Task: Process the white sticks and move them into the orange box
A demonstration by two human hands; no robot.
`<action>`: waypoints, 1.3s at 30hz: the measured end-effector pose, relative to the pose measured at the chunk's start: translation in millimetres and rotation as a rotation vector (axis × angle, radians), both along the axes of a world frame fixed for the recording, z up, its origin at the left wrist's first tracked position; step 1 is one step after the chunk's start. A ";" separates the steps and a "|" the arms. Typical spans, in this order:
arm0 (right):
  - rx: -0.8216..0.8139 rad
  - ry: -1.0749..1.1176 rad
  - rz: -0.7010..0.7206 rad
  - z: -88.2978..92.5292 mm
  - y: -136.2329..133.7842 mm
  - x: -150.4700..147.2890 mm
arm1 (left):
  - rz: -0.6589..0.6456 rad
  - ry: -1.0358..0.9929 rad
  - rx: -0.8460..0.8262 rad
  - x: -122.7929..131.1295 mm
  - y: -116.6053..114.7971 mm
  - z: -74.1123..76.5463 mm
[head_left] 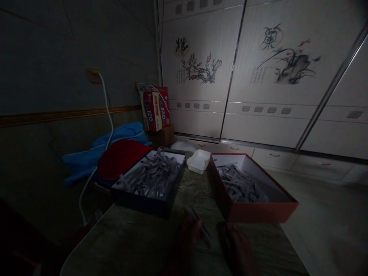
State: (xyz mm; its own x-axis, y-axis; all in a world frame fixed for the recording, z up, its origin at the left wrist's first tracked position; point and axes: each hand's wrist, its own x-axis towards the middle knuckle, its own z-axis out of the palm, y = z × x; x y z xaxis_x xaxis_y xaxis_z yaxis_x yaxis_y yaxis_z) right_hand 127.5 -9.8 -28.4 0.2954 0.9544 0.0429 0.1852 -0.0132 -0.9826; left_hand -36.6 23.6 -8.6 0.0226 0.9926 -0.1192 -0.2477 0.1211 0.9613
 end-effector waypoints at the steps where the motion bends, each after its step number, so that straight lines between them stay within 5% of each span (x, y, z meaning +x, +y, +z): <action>1: -0.029 0.032 0.038 1.0 0.8 -0.1 | -0.018 -0.012 -0.009 0.8 -1.3 0.6; 8: -0.206 0.326 0.367 24.2 -6.1 -36.0 | -0.309 -0.035 0.028 4.9 -2.4 -5.1; 11: -0.266 0.529 0.416 27.4 -6.9 -43.8 | -0.235 -0.021 0.040 4.6 -3.7 -8.5; 14: -0.212 0.458 0.388 26.5 -9.3 -41.0 | -0.176 0.026 0.023 2.8 -5.0 -8.3; 17: -0.060 0.162 0.264 34.6 -13.1 -27.8 | -0.223 0.035 0.022 1.3 -3.9 -8.1; 21: 0.053 -0.019 0.051 69.8 -4.8 7.1 | -0.190 0.017 0.001 2.7 0.6 -12.9; 27: 0.136 -0.360 -0.265 121.9 61.5 73.4 | -0.225 -0.054 -0.036 6.8 6.2 -22.5; 33: 0.105 -0.464 -0.340 127.7 115.1 108.8 | -0.184 -0.117 -0.055 6.5 5.2 -22.0; 39: 0.215 -0.485 -0.359 125.2 74.7 74.1 | -0.164 -0.064 -0.076 9.9 4.8 -17.0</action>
